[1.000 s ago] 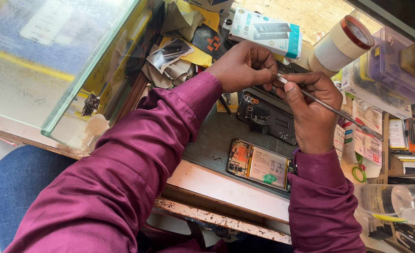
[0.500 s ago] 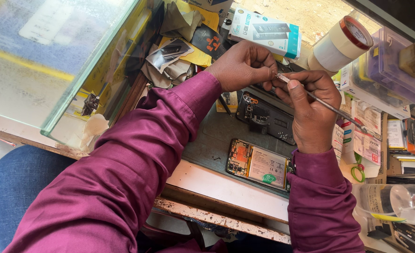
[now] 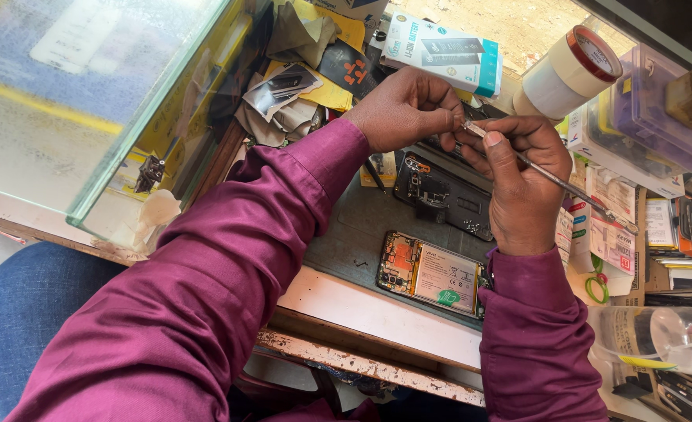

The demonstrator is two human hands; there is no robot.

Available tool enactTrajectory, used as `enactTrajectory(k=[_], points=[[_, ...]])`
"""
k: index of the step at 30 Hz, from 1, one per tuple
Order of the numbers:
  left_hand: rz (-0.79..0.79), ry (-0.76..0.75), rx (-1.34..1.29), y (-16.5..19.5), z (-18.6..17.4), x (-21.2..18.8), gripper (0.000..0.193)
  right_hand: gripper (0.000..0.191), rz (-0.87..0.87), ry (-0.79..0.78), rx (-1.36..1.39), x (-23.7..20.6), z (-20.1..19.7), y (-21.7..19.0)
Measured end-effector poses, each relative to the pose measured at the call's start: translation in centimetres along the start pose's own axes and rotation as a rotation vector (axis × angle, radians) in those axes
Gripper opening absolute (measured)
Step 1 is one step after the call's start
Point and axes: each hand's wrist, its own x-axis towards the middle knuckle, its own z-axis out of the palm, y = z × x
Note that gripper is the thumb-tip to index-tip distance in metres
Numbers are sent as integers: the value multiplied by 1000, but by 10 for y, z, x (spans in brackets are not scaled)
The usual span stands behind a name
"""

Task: The person uses a screwdriver to remove screws from a disassembled mobile phone, then removes the battery and places it aside. They continue to manipulate internal components with the screwdriver and reposition the battery within the phone chassis.

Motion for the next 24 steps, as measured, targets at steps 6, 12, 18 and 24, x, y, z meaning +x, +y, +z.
enactTrajectory(k=[6, 12, 18, 24], points=[[0, 2, -28, 0, 0, 0, 13, 8, -1, -6, -13, 0, 1, -1], [6, 8, 62, 1, 0, 0, 14, 8, -17, -27, -86, 0, 1, -2], [13, -1, 72, 0, -1, -1, 12, 13, -27, -19, -92, -2, 2, -1], [24, 8, 63, -1, 0, -1, 10, 27, 1, 49, -248, 3, 5, 0]])
